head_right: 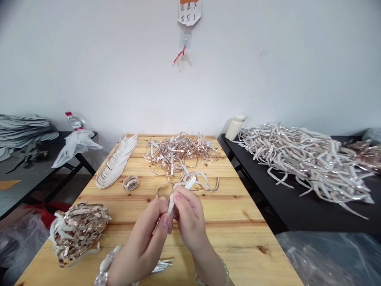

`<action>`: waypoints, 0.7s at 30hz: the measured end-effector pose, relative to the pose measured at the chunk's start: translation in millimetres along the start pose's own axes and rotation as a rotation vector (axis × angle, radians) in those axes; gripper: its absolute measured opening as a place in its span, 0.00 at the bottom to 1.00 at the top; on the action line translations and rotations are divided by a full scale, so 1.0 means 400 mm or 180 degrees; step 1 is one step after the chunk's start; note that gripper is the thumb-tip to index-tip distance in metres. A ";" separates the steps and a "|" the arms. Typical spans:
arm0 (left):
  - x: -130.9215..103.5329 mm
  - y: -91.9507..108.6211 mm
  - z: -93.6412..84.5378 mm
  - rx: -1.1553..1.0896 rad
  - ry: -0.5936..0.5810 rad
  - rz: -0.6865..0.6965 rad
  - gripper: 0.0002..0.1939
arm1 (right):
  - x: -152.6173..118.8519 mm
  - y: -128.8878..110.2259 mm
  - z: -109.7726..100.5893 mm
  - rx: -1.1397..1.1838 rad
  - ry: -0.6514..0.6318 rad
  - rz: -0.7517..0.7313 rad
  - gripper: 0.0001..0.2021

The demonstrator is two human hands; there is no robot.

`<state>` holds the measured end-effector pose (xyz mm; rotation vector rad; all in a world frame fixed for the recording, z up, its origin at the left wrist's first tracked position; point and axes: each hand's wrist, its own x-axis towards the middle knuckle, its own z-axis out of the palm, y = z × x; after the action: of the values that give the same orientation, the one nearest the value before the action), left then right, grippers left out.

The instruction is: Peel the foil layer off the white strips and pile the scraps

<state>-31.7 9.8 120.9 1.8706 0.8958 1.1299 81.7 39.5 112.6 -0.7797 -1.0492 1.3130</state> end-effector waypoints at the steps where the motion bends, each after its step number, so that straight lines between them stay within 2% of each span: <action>1: 0.001 0.000 0.001 0.0075 -0.0017 0.0058 0.09 | 0.002 -0.001 0.003 0.0029 0.0109 0.0047 0.18; 6: 0.012 0.005 0.005 0.0504 -0.0113 0.0382 0.08 | 0.010 -0.007 0.014 0.0174 0.0448 0.0257 0.18; 12: 0.017 0.009 0.012 0.1002 -0.0269 0.0727 0.06 | 0.028 -0.013 0.017 0.0932 0.0518 0.0799 0.19; 16: 0.018 0.010 0.021 0.1333 -0.0385 0.1031 0.07 | 0.050 -0.014 0.002 0.1446 0.0254 0.1160 0.20; 21: 0.023 0.019 0.014 0.1341 -0.0558 0.1347 0.09 | 0.077 0.001 -0.027 0.2059 -0.0475 0.1839 0.20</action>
<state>-21.8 12.8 129.1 2.5521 0.6913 1.0482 89.9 71.2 113.2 -0.4976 -0.4473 2.0860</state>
